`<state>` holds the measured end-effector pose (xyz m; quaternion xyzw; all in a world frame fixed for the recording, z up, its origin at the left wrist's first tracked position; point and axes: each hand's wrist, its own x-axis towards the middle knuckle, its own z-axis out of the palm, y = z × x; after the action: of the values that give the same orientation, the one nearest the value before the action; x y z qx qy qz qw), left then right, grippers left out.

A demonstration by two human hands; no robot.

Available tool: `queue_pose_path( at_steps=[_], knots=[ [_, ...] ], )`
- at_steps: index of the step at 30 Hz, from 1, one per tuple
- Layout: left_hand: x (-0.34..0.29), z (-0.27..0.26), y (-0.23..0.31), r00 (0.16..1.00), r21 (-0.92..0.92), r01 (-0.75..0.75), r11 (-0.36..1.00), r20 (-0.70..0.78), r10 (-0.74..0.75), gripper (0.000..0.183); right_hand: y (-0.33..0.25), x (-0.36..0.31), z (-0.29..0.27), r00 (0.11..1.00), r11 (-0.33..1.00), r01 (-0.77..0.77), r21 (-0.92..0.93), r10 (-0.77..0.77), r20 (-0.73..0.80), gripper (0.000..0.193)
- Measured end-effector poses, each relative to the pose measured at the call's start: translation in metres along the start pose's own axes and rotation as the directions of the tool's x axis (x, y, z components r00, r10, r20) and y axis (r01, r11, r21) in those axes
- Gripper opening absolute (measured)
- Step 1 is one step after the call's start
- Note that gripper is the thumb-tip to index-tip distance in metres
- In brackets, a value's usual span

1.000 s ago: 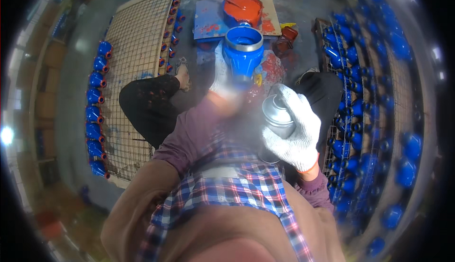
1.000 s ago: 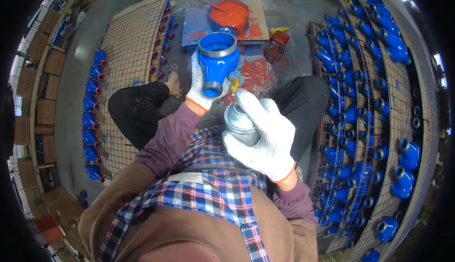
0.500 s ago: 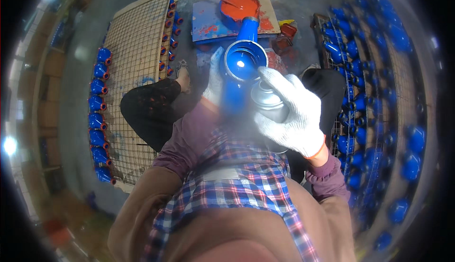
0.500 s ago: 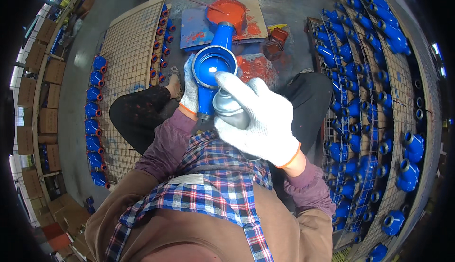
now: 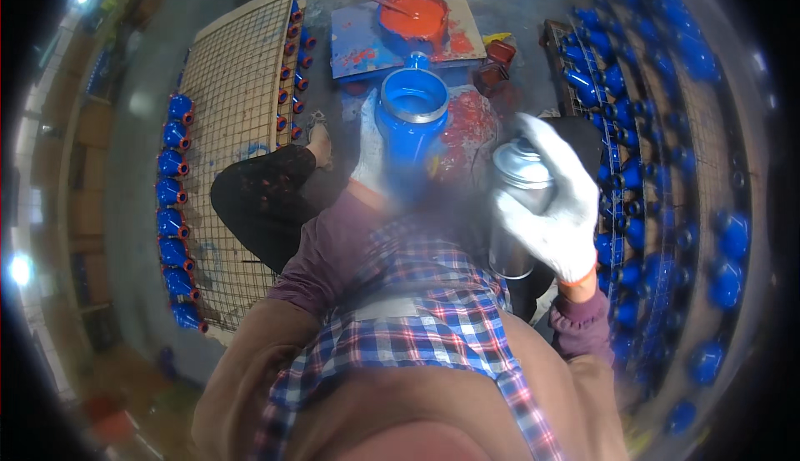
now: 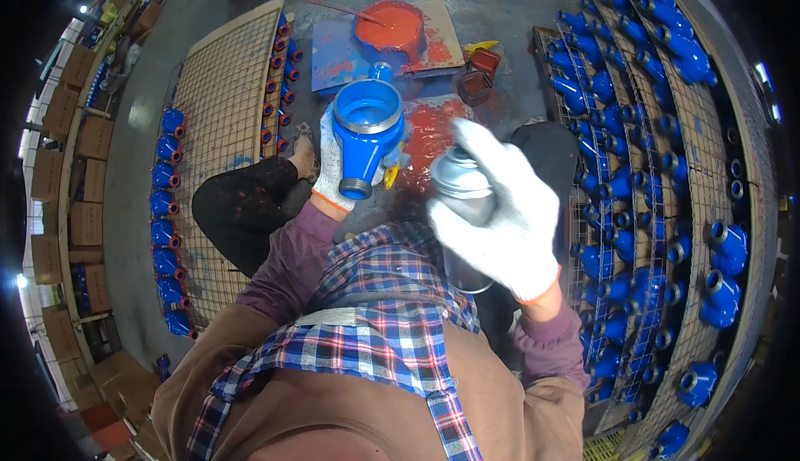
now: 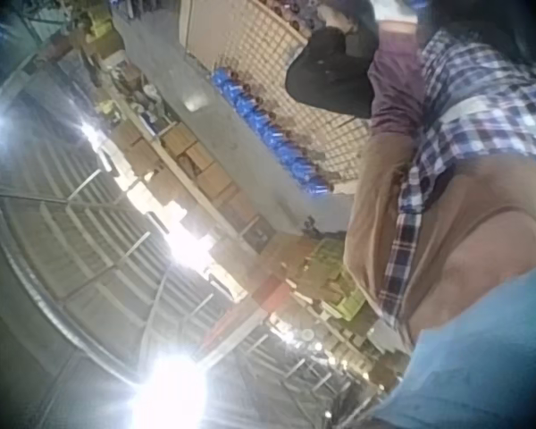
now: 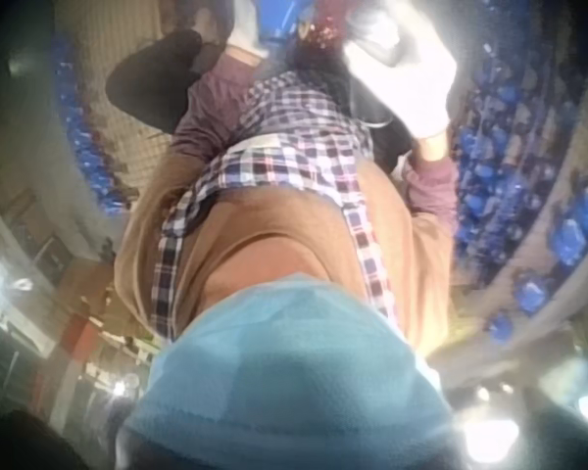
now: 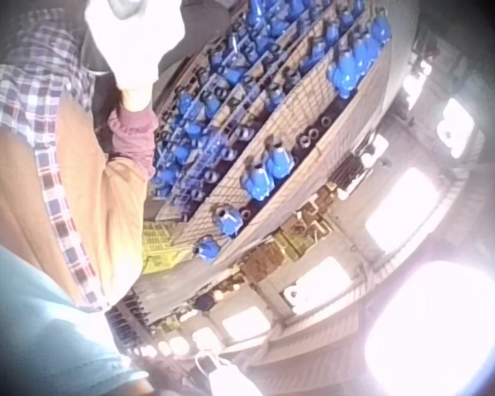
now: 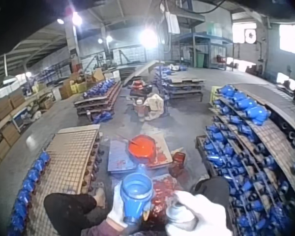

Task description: Applying orange paint with a brush and spray to blue manufactured parts and placing them on a rack.

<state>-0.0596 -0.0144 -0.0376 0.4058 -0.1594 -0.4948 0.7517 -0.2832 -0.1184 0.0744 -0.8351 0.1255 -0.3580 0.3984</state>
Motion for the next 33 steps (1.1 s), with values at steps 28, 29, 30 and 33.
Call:
queue_pose_path(
  at_steps=[28, 29, 30, 33],
  knots=[
    [0.001, -0.031, -0.011, 0.972, -0.725, 0.172, 0.667, 0.235, 0.004, 0.085, 0.165, -0.24, -0.027, 0.625, 0.37, -0.776, -0.511, 0.342, -0.702, 0.045],
    [0.0, -0.03, -0.011, 0.973, -0.725, 0.169, 0.668, 0.232, 0.006, 0.085, 0.151, -0.212, -0.035, 0.663, 0.449, -0.725, -0.522, 0.252, -0.705, 0.038],
    [-0.001, -0.029, -0.011, 0.972, -0.725, 0.17, 0.667, 0.236, 0.008, 0.084, 0.137, -0.18, -0.039, 0.717, 0.583, -0.604, -0.543, 0.101, -0.69, 0.033],
    [-0.003, -0.022, -0.013, 0.978, -0.764, 0.16, 0.625, 0.21, 0.007, 0.08, 0.087, -0.099, -0.03, 0.834, 0.82, -0.254, -0.514, -0.084, -0.546, 0.028]
  ],
)
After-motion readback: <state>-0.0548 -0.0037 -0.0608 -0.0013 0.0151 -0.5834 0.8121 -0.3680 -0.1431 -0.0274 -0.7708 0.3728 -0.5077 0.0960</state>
